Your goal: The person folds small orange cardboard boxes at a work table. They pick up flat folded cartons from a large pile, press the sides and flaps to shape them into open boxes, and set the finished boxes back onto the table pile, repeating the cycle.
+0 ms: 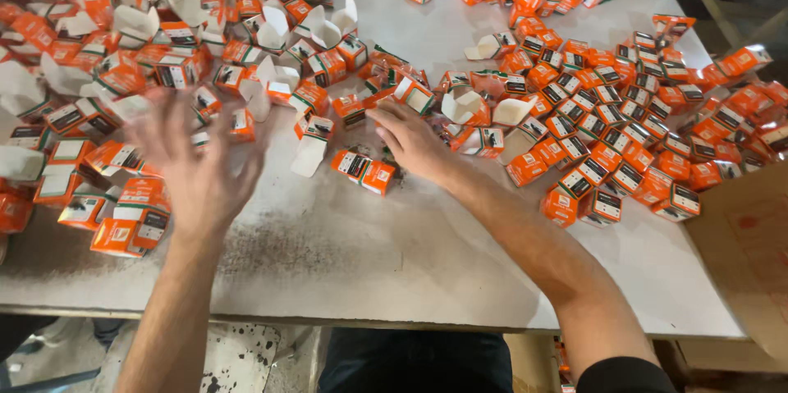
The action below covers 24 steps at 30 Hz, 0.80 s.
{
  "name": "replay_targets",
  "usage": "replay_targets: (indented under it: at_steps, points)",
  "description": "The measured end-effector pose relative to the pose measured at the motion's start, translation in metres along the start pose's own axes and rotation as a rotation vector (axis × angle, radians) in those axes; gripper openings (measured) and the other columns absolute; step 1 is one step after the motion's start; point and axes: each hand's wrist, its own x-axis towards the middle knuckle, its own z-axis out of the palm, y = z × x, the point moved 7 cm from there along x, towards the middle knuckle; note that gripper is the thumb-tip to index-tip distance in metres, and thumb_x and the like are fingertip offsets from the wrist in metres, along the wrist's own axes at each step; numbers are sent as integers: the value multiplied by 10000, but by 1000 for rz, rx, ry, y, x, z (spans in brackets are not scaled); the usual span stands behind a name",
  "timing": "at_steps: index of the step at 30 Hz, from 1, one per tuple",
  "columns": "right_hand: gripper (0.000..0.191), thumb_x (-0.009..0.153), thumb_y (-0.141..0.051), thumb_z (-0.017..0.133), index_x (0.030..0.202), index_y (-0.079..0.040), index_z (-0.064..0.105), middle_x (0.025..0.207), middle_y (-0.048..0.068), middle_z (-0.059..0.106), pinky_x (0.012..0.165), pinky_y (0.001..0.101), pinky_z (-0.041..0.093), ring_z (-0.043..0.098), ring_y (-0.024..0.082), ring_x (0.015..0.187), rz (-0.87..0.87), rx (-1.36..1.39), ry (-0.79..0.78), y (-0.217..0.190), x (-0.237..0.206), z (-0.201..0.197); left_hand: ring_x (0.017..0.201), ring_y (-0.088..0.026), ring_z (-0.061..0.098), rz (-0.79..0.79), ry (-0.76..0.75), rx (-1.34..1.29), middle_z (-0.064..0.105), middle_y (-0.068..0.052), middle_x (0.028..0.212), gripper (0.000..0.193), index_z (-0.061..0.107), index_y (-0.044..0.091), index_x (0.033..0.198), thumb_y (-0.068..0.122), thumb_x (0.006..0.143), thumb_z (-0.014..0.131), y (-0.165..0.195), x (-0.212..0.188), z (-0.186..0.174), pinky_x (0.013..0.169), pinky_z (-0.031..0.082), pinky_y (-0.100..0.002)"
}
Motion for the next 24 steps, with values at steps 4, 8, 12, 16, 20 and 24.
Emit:
replay_targets:
  at_steps: [4,8,12,16,20,24]
  points:
    - [564,883,-386,723,1336,-72,599,1430,240,505,1029,531,406,459,430,1303,-299,-376,2,13,23,5,1549,-614,216,-410,-64,80,150,-342,1639,1097,324,113,1667,649,885,876,-71,-72,-45,1183,301,-753]
    - [511,934,-352,740,1304,-35,587,1393,178,551,1084,505,438,483,401,1333,-264,-331,-88,14,21,23,1522,-637,258,-415,-78,-56,178,-415,1599,1172,315,117,1649,666,788,891,-81,-72,-21,1160,405,-747]
    - [471,931,-234,721,1308,14,585,1210,211,586,994,518,460,534,403,1137,-290,-208,-5,3,5,16,1485,-601,269,-397,-197,27,323,-309,1598,1073,467,161,1586,749,779,859,-65,-28,19,1095,361,-787]
    - [253,960,-120,688,1172,-13,602,1083,208,618,955,508,474,589,403,1054,-253,-195,128,5,-7,2,1425,-602,238,-259,-32,150,361,-320,1520,948,555,146,1499,722,796,825,-34,22,16,1041,183,-824]
    - [108,1021,-74,635,1114,-30,602,1068,175,646,943,485,483,612,392,1056,-94,-108,122,8,-22,-5,1461,-483,336,-40,-103,-176,402,-275,1504,652,520,116,1493,459,998,770,47,31,29,1181,229,-723]
    - [272,848,-114,662,1109,-41,634,1071,185,646,886,485,478,619,397,1021,-208,-246,107,-35,-65,-16,1359,-381,387,439,-347,-392,460,-102,1461,784,563,186,1385,215,632,780,147,-1,41,1070,296,-606]
